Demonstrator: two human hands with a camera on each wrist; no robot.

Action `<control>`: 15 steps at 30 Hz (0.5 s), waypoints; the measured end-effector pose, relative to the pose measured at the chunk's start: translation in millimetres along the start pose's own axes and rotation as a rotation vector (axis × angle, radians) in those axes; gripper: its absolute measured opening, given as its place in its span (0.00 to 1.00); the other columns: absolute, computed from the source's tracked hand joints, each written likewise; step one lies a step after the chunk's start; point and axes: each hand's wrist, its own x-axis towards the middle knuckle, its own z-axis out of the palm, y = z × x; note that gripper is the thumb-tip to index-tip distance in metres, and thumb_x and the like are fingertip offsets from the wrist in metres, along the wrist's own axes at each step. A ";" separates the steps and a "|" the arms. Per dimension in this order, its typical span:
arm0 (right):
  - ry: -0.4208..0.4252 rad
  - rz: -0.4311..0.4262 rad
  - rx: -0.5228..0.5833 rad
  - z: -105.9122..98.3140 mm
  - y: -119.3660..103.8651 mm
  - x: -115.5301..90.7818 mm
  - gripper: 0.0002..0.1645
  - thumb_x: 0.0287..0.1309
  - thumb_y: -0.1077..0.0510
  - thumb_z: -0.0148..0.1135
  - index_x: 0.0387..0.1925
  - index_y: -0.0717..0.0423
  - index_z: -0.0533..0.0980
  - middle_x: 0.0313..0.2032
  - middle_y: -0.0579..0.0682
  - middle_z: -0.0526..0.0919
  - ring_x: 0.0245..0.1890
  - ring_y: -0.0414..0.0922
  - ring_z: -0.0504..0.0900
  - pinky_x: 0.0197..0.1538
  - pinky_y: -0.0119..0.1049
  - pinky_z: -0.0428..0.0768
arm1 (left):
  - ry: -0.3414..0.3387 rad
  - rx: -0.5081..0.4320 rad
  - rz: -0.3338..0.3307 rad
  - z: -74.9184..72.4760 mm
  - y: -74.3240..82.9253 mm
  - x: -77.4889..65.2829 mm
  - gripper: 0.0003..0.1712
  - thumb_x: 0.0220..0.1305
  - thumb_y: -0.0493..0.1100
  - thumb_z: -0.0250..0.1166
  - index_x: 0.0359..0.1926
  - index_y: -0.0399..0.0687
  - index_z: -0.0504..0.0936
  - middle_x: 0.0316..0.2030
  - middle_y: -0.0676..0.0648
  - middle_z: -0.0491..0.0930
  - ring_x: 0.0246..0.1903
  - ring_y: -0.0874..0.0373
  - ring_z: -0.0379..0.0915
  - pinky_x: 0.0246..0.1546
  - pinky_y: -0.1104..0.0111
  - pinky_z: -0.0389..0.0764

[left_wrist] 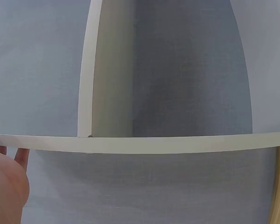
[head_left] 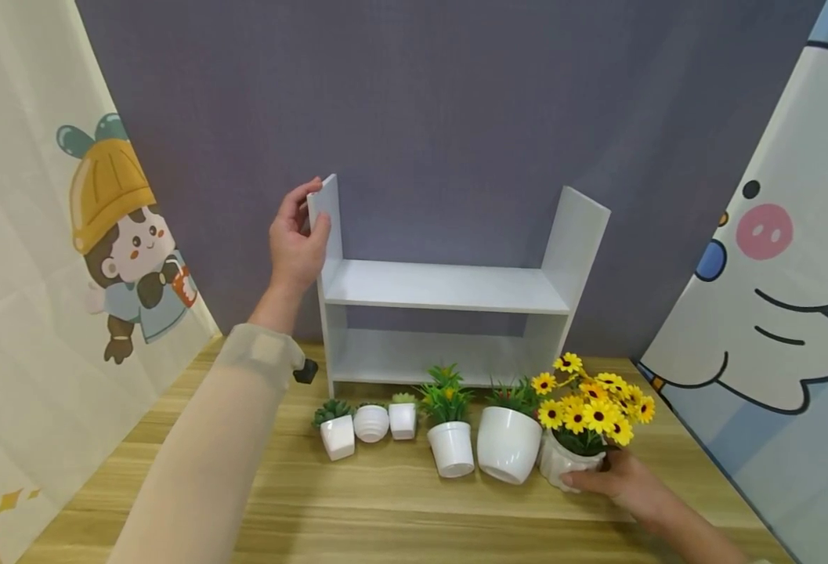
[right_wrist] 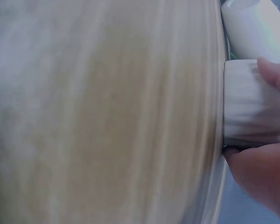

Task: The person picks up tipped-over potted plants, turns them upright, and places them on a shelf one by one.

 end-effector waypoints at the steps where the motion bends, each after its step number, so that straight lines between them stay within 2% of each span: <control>1: -0.002 -0.001 -0.001 0.2 0.7 0.3 0.67 0.68 0.48 0.77 0.85 0.70 0.42 0.83 0.77 0.51 0.82 0.73 0.56 0.81 0.72 0.57 | -0.007 -0.004 0.001 0.0 -0.1 0.3 0.27 0.73 0.26 0.59 0.70 0.37 0.80 0.73 0.46 0.81 0.68 0.36 0.78 0.60 0.70 0.83; 3: -0.002 -0.006 -0.005 0.3 2.3 1.2 0.67 0.69 0.48 0.76 0.85 0.71 0.41 0.83 0.78 0.51 0.82 0.73 0.56 0.81 0.72 0.58 | -0.017 -0.015 0.004 0.6 -0.7 1.2 0.28 0.72 0.25 0.58 0.71 0.36 0.79 0.75 0.45 0.79 0.70 0.36 0.76 0.63 0.68 0.82; 7: -0.003 -0.020 -0.006 0.4 4.4 2.8 0.66 0.69 0.49 0.76 0.85 0.70 0.41 0.83 0.77 0.51 0.82 0.73 0.56 0.81 0.72 0.57 | -0.018 -0.030 0.011 2.4 -1.4 2.7 0.28 0.71 0.23 0.56 0.70 0.35 0.80 0.76 0.43 0.78 0.74 0.45 0.75 0.66 0.65 0.81; 10: -0.003 -0.030 -0.008 -0.1 4.7 3.2 0.66 0.69 0.49 0.76 0.85 0.70 0.41 0.83 0.77 0.51 0.82 0.73 0.56 0.81 0.72 0.56 | -0.010 -0.031 0.017 3.4 -1.3 3.3 0.27 0.70 0.23 0.55 0.68 0.33 0.81 0.73 0.43 0.80 0.73 0.49 0.76 0.58 0.70 0.80; 13: 0.006 -0.027 -0.016 -0.8 4.6 3.1 0.66 0.68 0.49 0.77 0.85 0.70 0.43 0.83 0.77 0.52 0.82 0.72 0.57 0.81 0.71 0.58 | 0.000 -0.036 0.017 3.8 -1.7 3.5 0.27 0.68 0.23 0.56 0.66 0.33 0.82 0.70 0.42 0.82 0.70 0.46 0.77 0.47 0.75 0.77; 15: 0.010 -0.028 -0.018 -1.3 5.3 2.9 0.65 0.69 0.48 0.77 0.85 0.70 0.45 0.83 0.77 0.54 0.82 0.72 0.59 0.80 0.68 0.62 | 0.002 -0.029 0.016 3.8 -2.3 3.3 0.27 0.68 0.24 0.56 0.66 0.35 0.82 0.69 0.42 0.83 0.69 0.46 0.77 0.44 0.75 0.76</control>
